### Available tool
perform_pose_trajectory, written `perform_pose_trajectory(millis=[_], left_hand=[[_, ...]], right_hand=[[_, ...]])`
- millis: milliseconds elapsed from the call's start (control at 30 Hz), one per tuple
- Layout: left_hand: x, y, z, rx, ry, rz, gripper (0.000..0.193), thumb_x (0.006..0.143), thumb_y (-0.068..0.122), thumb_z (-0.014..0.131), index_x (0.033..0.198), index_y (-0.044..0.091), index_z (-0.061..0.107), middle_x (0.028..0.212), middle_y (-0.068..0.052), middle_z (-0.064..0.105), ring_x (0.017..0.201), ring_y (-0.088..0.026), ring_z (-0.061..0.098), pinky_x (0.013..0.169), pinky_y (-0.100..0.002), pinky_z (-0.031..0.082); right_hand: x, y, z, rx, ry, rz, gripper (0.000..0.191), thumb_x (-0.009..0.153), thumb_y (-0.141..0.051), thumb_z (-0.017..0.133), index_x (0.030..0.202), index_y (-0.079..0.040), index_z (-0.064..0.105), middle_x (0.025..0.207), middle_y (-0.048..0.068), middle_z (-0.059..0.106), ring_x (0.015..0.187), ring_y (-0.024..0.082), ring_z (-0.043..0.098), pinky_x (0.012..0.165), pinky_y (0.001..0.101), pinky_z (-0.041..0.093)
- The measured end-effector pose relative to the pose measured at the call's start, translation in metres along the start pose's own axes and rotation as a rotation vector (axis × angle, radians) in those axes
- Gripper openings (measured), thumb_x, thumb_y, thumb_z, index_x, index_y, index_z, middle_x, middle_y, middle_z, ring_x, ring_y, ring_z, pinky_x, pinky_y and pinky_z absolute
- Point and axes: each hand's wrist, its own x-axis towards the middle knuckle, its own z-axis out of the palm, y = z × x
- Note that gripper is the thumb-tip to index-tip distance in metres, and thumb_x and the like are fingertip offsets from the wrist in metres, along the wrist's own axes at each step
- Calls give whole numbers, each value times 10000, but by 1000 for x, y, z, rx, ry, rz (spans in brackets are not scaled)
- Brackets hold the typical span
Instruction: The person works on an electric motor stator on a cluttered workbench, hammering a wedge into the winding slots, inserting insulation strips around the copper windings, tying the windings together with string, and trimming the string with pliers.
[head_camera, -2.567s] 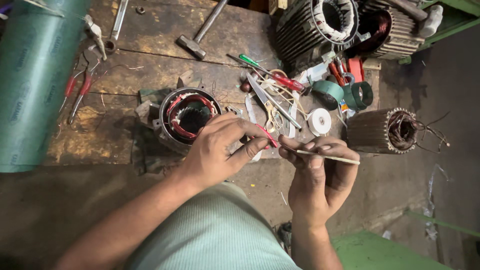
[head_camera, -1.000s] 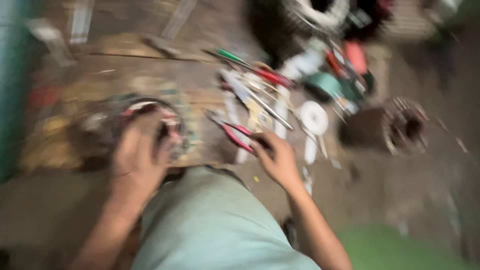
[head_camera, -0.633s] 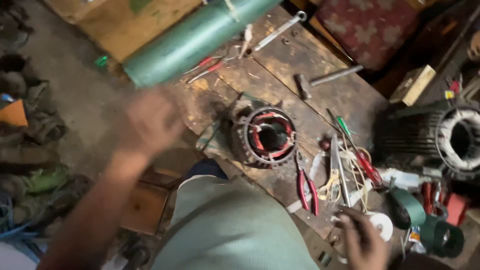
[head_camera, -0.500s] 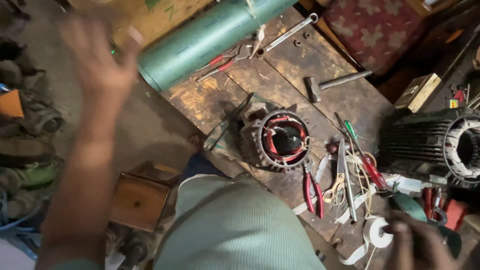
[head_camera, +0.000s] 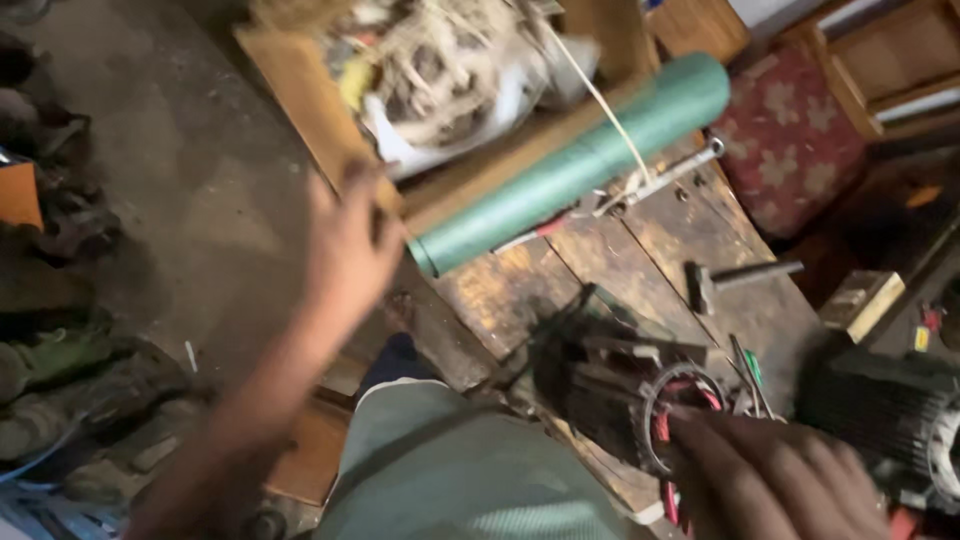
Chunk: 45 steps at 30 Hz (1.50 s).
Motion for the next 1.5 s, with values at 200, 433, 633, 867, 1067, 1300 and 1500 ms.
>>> perform_pose_trajectory(millis=[200,433,633,867,1067,1300,1500], left_hand=[[-15,3,-10,-60,-121,-123,798,840,102,720,1571,151,403,1356,-331,420,1247,-507,499,1062,-540,464],[1,-18,-18,-21,-141,51,804,829,203,758,1545,113,404,1439,-440,301,1327,-629,372,1109,-614,393],[10,-27,-8,-13,-115,62,715,878,177,702,1542,153,438,1475,-445,267,1358,-647,354,1128,-641,393],[12,-30,-9,-32,-146,56,681,872,165,684,1517,151,467,1473,-412,264,1347,-613,364,1108,-650,400],[11,-28,-3,41,-137,59,659,865,177,692,1496,160,503,1463,-421,260,1333,-629,365,1106,-652,393],[1,-5,-15,-31,-77,7,745,849,142,709,1533,90,417,1475,-414,301,1366,-622,363,1148,-627,374],[73,17,-32,16,102,133,543,1127,109,651,1575,53,350,1563,-412,170,1474,-544,305,1233,-540,372]], right_hand=[[162,-63,40,21,-18,-97,318,850,-211,747,1136,-74,724,1034,80,727,936,273,692,840,414,532],[242,-72,100,54,-62,-179,344,847,-144,709,1175,-42,703,1139,108,706,1036,292,660,905,411,504],[282,-62,132,24,12,-203,358,867,-121,657,1207,-14,695,1192,133,691,1044,300,645,903,420,493],[316,-48,179,142,24,-16,304,950,-137,694,1237,-37,708,969,142,678,883,339,674,774,444,540],[365,-47,218,504,234,90,255,916,-235,808,1084,-61,729,1003,129,694,800,305,716,717,387,578],[266,-19,135,1309,301,497,130,1009,-176,717,1070,-84,648,1064,50,706,913,165,658,798,302,551],[173,-7,60,1717,615,555,44,1118,-72,575,1132,-43,545,1007,111,661,953,221,677,900,352,566]])
